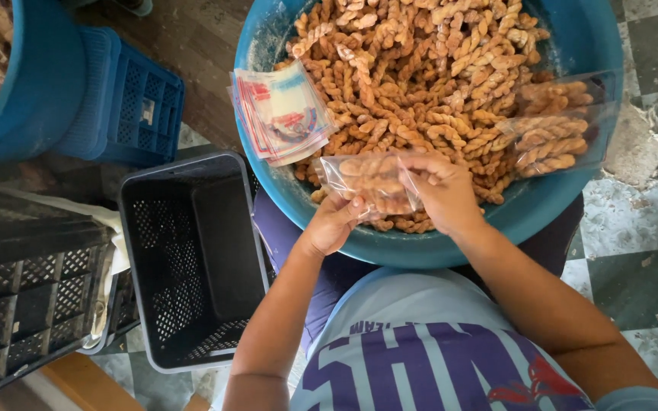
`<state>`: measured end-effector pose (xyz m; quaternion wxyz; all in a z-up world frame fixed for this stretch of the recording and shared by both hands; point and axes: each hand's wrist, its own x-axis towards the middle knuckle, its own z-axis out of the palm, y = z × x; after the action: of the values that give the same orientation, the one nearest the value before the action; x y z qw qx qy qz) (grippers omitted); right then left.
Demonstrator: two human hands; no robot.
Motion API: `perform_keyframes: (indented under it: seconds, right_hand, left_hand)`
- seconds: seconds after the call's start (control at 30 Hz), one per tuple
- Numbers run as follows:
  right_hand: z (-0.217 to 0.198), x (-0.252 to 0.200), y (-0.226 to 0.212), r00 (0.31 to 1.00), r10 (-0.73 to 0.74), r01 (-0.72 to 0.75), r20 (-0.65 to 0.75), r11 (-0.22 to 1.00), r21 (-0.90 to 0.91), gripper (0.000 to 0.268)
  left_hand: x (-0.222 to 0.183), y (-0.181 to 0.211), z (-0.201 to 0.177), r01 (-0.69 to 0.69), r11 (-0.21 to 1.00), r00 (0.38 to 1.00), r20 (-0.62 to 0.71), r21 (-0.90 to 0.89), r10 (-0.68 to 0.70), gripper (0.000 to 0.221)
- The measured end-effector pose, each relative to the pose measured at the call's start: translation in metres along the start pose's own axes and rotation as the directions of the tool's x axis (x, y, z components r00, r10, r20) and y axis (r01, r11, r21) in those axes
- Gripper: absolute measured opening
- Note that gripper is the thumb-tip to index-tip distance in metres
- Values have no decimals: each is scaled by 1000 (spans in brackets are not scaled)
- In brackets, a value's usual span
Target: The person scoops twisted fried snacks from a large blue basin into small clear plastic bags. They fill each bag by hand, then set the filled bag aside and pick up a new empty bag to continue the process.
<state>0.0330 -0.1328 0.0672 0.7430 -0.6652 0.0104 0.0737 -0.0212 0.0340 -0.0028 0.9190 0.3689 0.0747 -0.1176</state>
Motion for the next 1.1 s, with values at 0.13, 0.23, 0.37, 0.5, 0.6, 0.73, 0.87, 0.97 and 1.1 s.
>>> perform_keyframes:
  seconds: [0.13,0.23,0.37,0.5,0.6,0.73,0.87,0.97,1.1]
  right_hand:
    - [-13,0,-12,976,-94,124,197,982,-145,23]
    - [-13,-3,-31,951,-59,45,304,998,53,38]
    - [-21,3,-22,941,-158,215,299,962,-166,36]
    - [-21,-2,-20,877,-286,451,387,770,-452,25]
    - [-20,8,1,867,-397,498,301,703,-508,15]
    - [-15,4,-4,850,-439,526,290,706,-473,10]
    - [-22,2,-29,840,-319,499,438,772,-394,21]
    - [-30,9,-28,758,-282,556,589,751,-357,35]
    - [-25,10,-30,694,-348,655,630,669,-352,36]
  left_hand:
    - [-10,25,27,10,993,1000,-12,-121,-11,22]
    - [-6,17,15,42,984,999,6,-172,-42,29]
    - [-9,29,28,67,987,998,17,-145,-66,38]
    - [13,-40,-67,57,993,996,68,-101,-50,23]
    - [-1,-3,-5,16,996,998,59,-92,-10,18]
    - [1,-10,-17,13,994,999,48,-111,-8,21]
    - [0,-5,-15,24,986,999,26,-165,-20,25]
    - [3,-9,-19,54,988,998,42,-144,-48,26]
    - [0,-3,-6,51,993,998,33,-107,-47,21]
